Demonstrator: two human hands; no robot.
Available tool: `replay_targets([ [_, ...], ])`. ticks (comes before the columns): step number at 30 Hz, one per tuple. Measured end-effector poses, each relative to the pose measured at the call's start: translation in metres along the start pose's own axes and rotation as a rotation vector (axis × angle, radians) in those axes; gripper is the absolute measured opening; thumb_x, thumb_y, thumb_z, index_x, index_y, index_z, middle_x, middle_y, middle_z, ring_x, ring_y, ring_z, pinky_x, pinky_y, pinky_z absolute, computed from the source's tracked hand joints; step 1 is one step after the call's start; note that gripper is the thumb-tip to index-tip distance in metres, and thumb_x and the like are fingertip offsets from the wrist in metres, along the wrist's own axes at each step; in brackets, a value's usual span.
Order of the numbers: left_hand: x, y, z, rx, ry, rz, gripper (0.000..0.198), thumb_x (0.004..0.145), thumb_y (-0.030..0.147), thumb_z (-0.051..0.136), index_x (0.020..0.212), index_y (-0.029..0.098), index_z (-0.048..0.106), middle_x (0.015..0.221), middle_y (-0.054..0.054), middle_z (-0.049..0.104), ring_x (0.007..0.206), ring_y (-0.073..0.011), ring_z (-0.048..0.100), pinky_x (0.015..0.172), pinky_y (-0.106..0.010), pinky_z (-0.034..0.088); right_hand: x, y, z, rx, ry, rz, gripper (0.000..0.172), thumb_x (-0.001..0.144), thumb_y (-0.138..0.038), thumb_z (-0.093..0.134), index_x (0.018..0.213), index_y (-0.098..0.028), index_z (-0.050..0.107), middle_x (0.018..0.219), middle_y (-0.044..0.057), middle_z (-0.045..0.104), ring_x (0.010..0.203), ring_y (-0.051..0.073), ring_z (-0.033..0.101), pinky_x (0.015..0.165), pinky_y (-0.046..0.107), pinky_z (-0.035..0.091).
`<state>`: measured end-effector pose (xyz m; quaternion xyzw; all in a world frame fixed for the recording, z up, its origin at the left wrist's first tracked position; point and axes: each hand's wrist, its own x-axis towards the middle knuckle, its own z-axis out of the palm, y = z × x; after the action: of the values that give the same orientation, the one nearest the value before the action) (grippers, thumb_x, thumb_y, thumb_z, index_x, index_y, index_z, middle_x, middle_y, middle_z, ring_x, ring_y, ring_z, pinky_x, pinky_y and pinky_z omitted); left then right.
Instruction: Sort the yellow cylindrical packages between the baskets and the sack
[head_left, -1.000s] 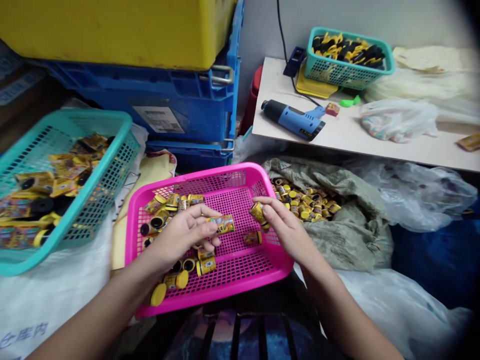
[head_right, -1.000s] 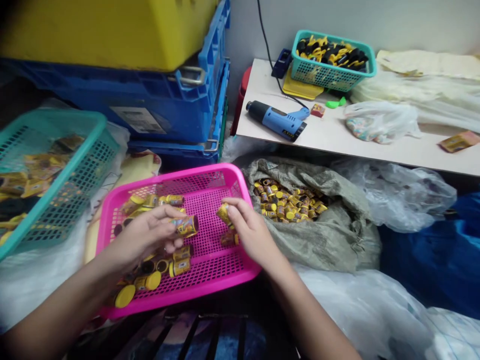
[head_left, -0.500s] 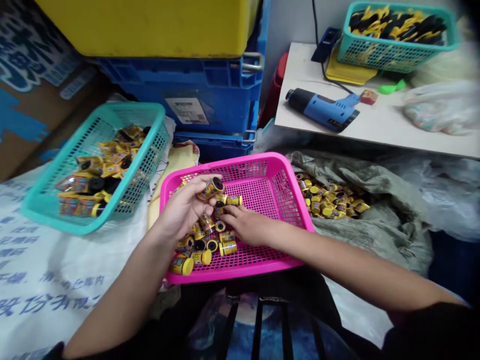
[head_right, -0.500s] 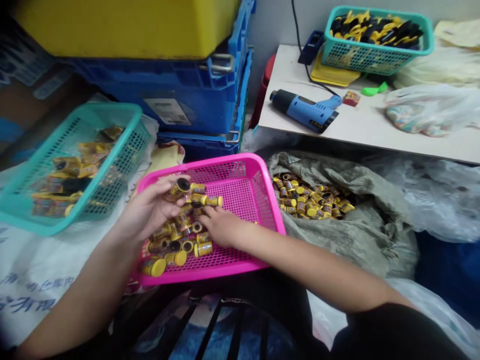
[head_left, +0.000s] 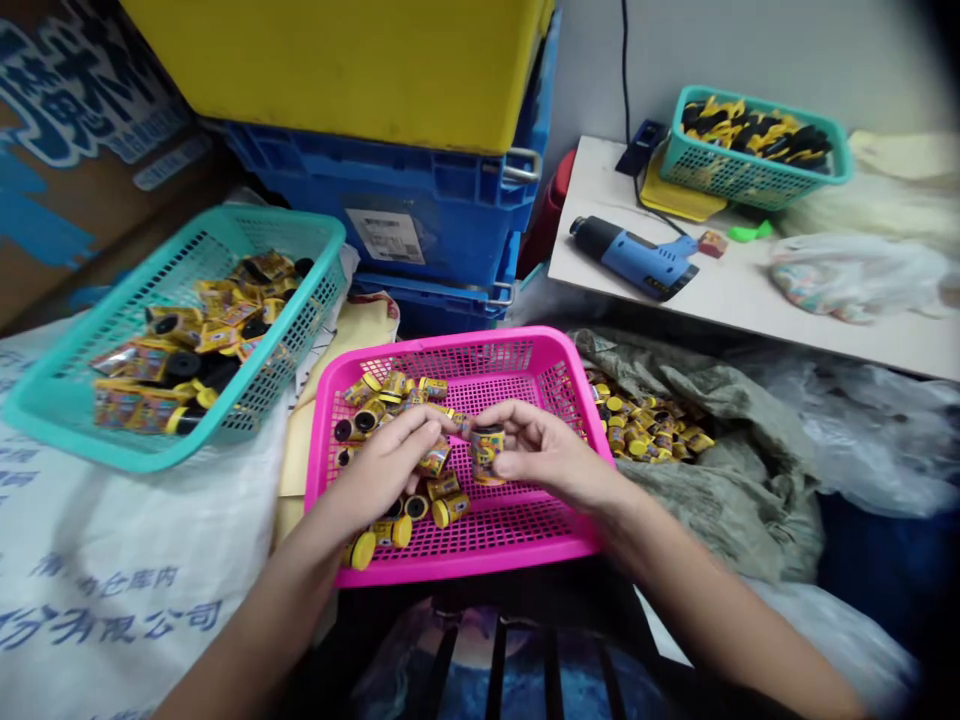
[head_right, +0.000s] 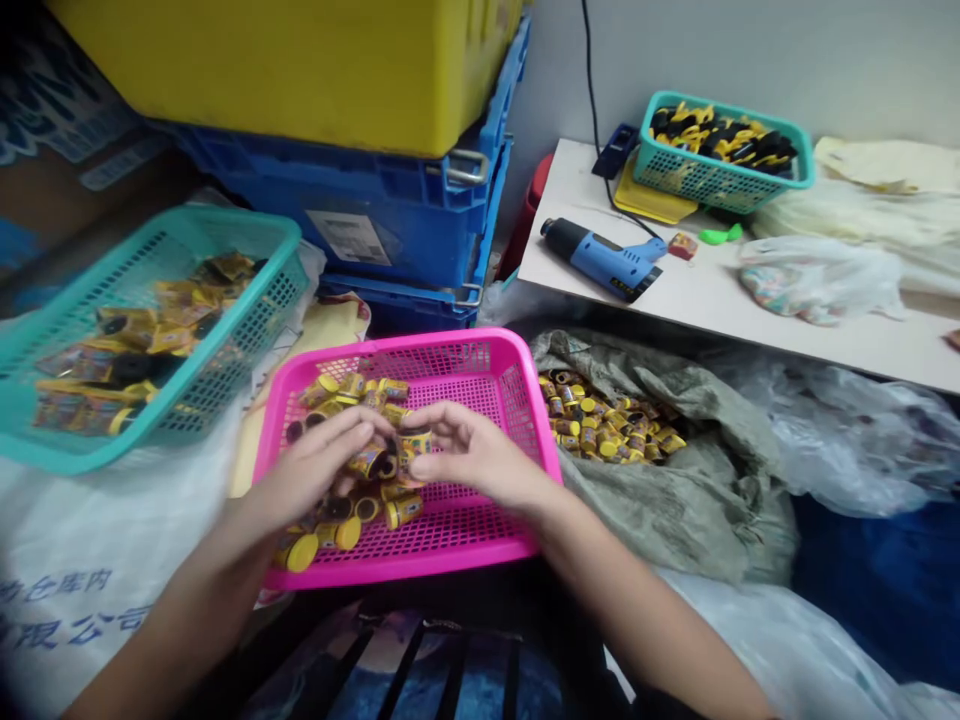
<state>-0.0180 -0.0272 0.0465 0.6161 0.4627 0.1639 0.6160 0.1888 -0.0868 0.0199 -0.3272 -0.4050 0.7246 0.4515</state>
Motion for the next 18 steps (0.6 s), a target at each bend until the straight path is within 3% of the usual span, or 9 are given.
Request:
replay_targets([
  [2,-0.001,0.004,0.004,-0.050,-0.059,0.017,0.026,0.090,0.044,0.047,0.094,0.021,0.057,0.080,0.002,0.052,0.052,-0.0096,0.046,0.046,-0.022,0.041,-0.007,-0.002,0.005,0.162,0.039,0.018,0.049,0.084,-0.033,0.077,0.119,-0.014,0.050,0.105,0.005,0.056,0.086,0.006,0.059,0.080,0.016,0.053],
  [5,-0.005,0.007,0.004,-0.107,-0.162,0.017,0.020,0.091,0.041,0.046,0.097,0.023,0.052,0.088,0.002,0.053,0.054,-0.0094,0.050,0.052,-0.024,0.045,-0.014,-0.002,0.006,0.356,0.033,0.047,0.050,0.086,-0.037,0.075,0.124,-0.018,0.048,0.120,0.007,0.053,0.095,0.011,0.062,0.086,0.023,0.056],
  [7,-0.006,0.007,0.004,-0.114,-0.215,0.012,0.021,0.093,0.042,0.045,0.101,0.024,0.049,0.087,0.003,0.052,0.054,-0.0094,0.052,0.056,-0.025,0.047,-0.018,-0.001,0.002,0.418,0.013,0.054,0.048,0.089,-0.038,0.071,0.126,-0.020,0.045,0.128,0.008,0.049,0.098,0.013,0.063,0.086,0.026,0.057],
  [10,0.001,0.014,0.007,-0.062,-0.240,-0.005,0.027,0.093,0.049,0.044,0.102,0.024,0.049,0.080,0.005,0.049,0.051,-0.0096,0.052,0.054,-0.025,0.046,-0.025,-0.001,-0.007,0.471,0.012,-0.020,0.039,0.096,-0.036,0.064,0.124,-0.019,0.043,0.124,0.008,0.051,0.097,0.013,0.063,0.080,0.021,0.058],
  [14,0.028,0.042,0.030,0.073,-0.262,0.048,0.032,0.092,0.054,0.046,0.091,0.022,0.049,0.069,0.006,0.046,0.045,-0.0087,0.046,0.046,-0.022,0.040,-0.042,-0.010,-0.021,0.541,0.054,-0.164,0.031,0.098,-0.035,0.059,0.120,-0.017,0.044,0.114,0.005,0.054,0.090,0.011,0.063,0.070,0.016,0.057],
  [18,0.056,0.075,0.062,0.109,-0.314,0.133,0.030,0.091,0.049,0.044,0.082,0.021,0.048,0.066,0.005,0.046,0.045,-0.0089,0.041,0.042,-0.021,0.035,-0.068,-0.023,-0.029,0.666,0.109,-0.197,0.033,0.096,-0.034,0.063,0.117,-0.018,0.042,0.109,0.003,0.056,0.084,0.007,0.062,0.069,0.012,0.056],
])
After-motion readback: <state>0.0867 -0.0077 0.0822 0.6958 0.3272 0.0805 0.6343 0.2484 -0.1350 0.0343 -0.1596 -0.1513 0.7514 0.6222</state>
